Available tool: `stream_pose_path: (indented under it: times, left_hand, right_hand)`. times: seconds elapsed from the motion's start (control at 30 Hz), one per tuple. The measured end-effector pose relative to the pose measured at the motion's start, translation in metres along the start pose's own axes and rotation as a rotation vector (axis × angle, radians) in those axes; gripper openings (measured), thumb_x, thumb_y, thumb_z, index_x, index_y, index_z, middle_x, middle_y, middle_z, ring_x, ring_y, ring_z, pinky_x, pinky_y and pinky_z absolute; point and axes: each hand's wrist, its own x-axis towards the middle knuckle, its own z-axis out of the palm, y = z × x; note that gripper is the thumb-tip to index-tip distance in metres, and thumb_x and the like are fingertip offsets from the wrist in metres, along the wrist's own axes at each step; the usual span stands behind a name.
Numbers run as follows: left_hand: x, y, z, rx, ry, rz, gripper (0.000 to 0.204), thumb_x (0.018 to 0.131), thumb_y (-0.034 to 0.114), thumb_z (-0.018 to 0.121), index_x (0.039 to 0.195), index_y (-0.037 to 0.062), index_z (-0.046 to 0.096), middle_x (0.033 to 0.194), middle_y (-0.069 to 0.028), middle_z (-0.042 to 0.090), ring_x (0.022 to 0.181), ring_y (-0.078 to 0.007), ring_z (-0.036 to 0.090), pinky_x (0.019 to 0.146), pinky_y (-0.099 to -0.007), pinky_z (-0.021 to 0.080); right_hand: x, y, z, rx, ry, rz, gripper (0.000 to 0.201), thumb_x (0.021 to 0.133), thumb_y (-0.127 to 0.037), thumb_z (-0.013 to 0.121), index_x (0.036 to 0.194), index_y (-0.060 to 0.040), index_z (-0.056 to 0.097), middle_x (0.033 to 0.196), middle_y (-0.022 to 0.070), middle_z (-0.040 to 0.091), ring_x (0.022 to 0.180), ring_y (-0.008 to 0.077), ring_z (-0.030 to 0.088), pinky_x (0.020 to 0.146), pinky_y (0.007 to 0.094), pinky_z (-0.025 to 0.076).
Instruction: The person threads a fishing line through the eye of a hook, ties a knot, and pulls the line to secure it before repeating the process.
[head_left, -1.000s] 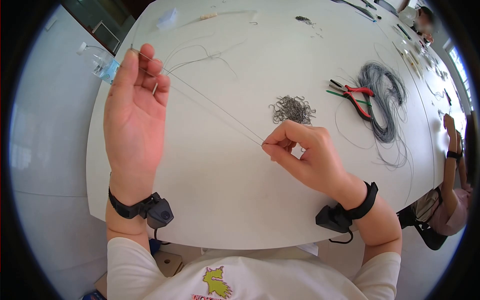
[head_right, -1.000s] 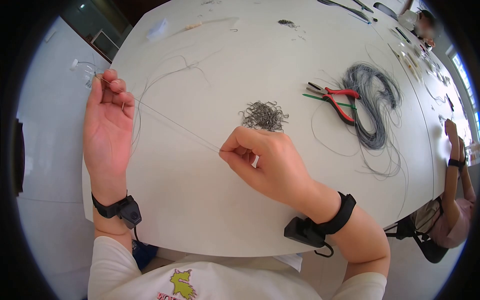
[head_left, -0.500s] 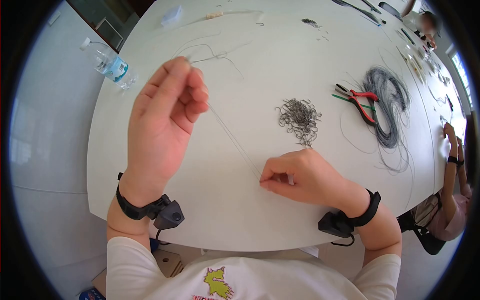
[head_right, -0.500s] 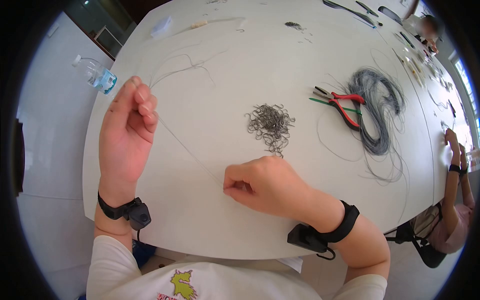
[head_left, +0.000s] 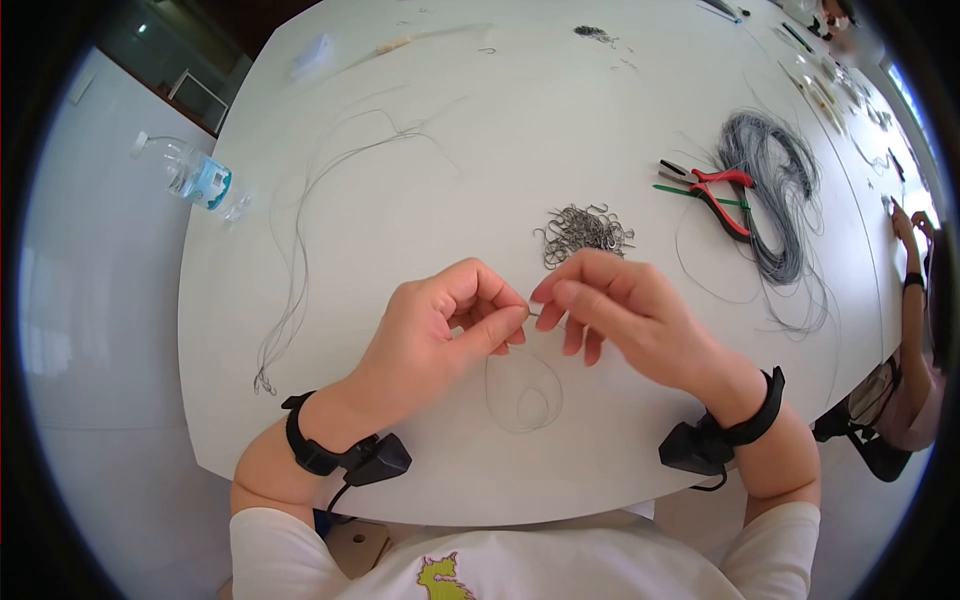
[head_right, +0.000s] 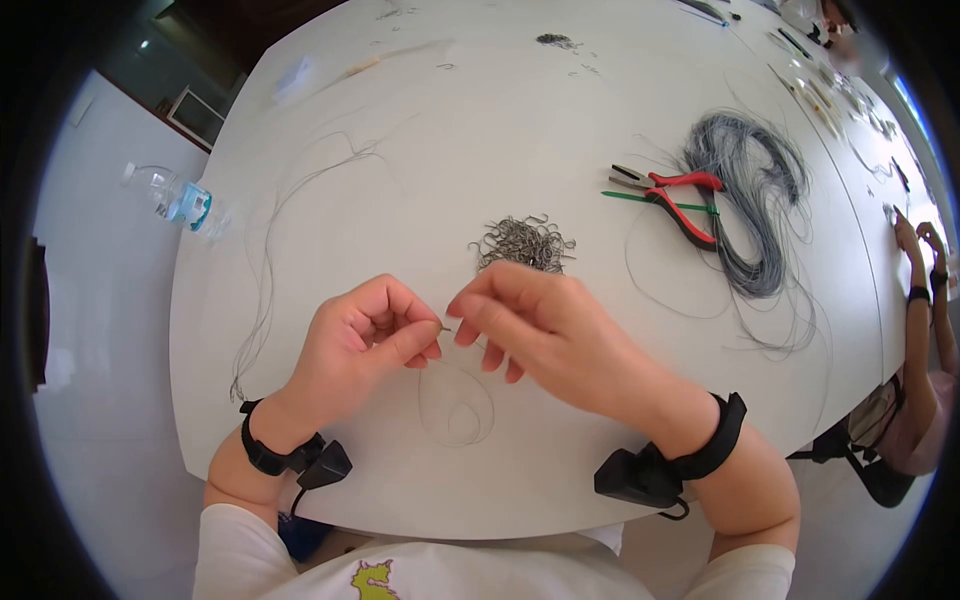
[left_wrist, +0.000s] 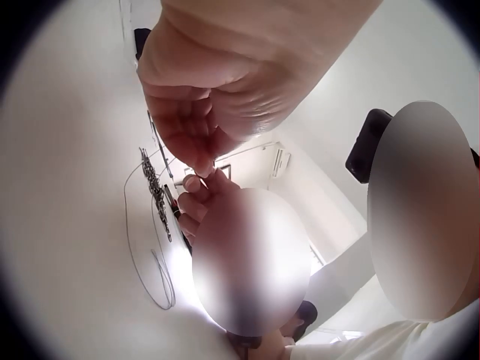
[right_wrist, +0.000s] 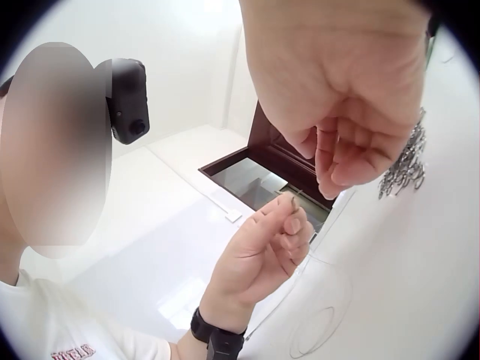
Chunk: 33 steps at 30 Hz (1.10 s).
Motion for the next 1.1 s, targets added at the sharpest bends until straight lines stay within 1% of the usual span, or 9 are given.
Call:
stream_pose_path:
  times: [0.03,0.1,0.17,0.23,0.4,0.53,0.6,0.77,1.1]
  left_hand:
    - [0.001,-0.003,0.000,0.004,-0.008,-0.007,0.005,0.096,0.006,0.061,0.097,0.0014,0.060,0.087,-0.0031,0.066,0.081,-0.0077,0.065,0.072,-0.0231,0.054]
    - [0.001,-0.008,0.001,0.091,-0.009,0.024,0.007,0.095,0.009,0.063,0.095,0.0017,0.063,0.084,-0.0024,0.068,0.075,-0.0072,0.064,0.067,-0.0219,0.051]
    - [0.002,-0.009,0.002,0.108,-0.017,0.028,0.007,0.095,0.009,0.064,0.095,0.0015,0.063,0.083,-0.0026,0.068,0.074,-0.0073,0.064,0.067,-0.0217,0.051]
    - [0.002,-0.011,0.002,0.124,-0.023,0.032,0.008,0.095,0.009,0.064,0.095,0.0013,0.063,0.082,-0.0029,0.069,0.073,-0.0075,0.064,0.066,-0.0215,0.050]
    - [0.003,-0.013,0.003,0.134,-0.020,0.055,0.008,0.095,0.008,0.063,0.093,0.0006,0.063,0.081,-0.0037,0.070,0.072,-0.0078,0.065,0.065,-0.0216,0.051]
    - [0.002,-0.008,0.002,0.151,-0.039,0.042,0.005,0.095,0.004,0.061,0.093,-0.0008,0.061,0.084,-0.0048,0.069,0.076,-0.0081,0.066,0.070,-0.0227,0.055]
    - [0.002,-0.008,0.002,0.172,-0.037,0.084,0.004,0.095,0.003,0.062,0.093,-0.0011,0.062,0.083,-0.0053,0.070,0.075,-0.0084,0.066,0.069,-0.0227,0.054]
    - [0.001,-0.008,0.002,0.197,-0.031,0.099,0.004,0.094,0.002,0.062,0.092,-0.0013,0.062,0.082,-0.0055,0.070,0.074,-0.0087,0.066,0.069,-0.0226,0.054]
    - [0.001,-0.008,0.002,0.208,-0.033,0.109,0.004,0.094,0.002,0.062,0.092,-0.0014,0.062,0.082,-0.0054,0.070,0.074,-0.0090,0.067,0.068,-0.0226,0.054]
  right_hand:
    - [0.001,0.004,0.001,0.016,-0.043,0.002,0.024,0.101,-0.019,0.050,0.102,0.0017,0.063,0.091,0.0052,0.068,0.076,0.0091,0.062,0.066,0.0239,0.052]
    - [0.003,0.013,0.004,0.056,-0.051,0.010,0.023,0.100,-0.018,0.051,0.100,0.0025,0.063,0.089,0.0056,0.068,0.075,0.0091,0.062,0.065,0.0242,0.052]
    - [0.004,0.017,0.005,0.095,-0.061,0.018,0.022,0.099,-0.016,0.053,0.098,0.0033,0.063,0.086,0.0060,0.068,0.074,0.0092,0.062,0.065,0.0244,0.052]
    - [0.003,0.015,0.005,0.011,-0.034,0.014,0.019,0.095,-0.014,0.057,0.094,0.0045,0.063,0.080,0.0063,0.068,0.071,0.0092,0.062,0.064,0.0244,0.051]
    - [0.004,0.015,0.003,0.017,-0.027,0.048,0.017,0.091,-0.012,0.060,0.091,0.0049,0.064,0.077,0.0061,0.068,0.068,0.0089,0.062,0.062,0.0236,0.050]
    - [0.004,0.015,0.003,0.006,-0.041,0.036,0.016,0.089,-0.010,0.061,0.091,0.0054,0.063,0.077,0.0069,0.068,0.069,0.0087,0.062,0.062,0.0232,0.049]
    - [0.004,0.015,0.003,0.005,-0.041,0.044,0.016,0.089,-0.010,0.061,0.091,0.0055,0.063,0.077,0.0070,0.068,0.069,0.0086,0.062,0.063,0.0231,0.050]
    - [0.004,0.013,0.003,0.014,-0.037,0.057,0.015,0.089,-0.009,0.061,0.090,0.0057,0.063,0.077,0.0070,0.068,0.070,0.0082,0.062,0.063,0.0229,0.050]
    - [0.004,0.012,0.003,0.004,-0.058,0.066,0.016,0.093,-0.011,0.061,0.089,0.0053,0.062,0.078,0.0065,0.069,0.069,0.0079,0.062,0.063,0.0229,0.050]
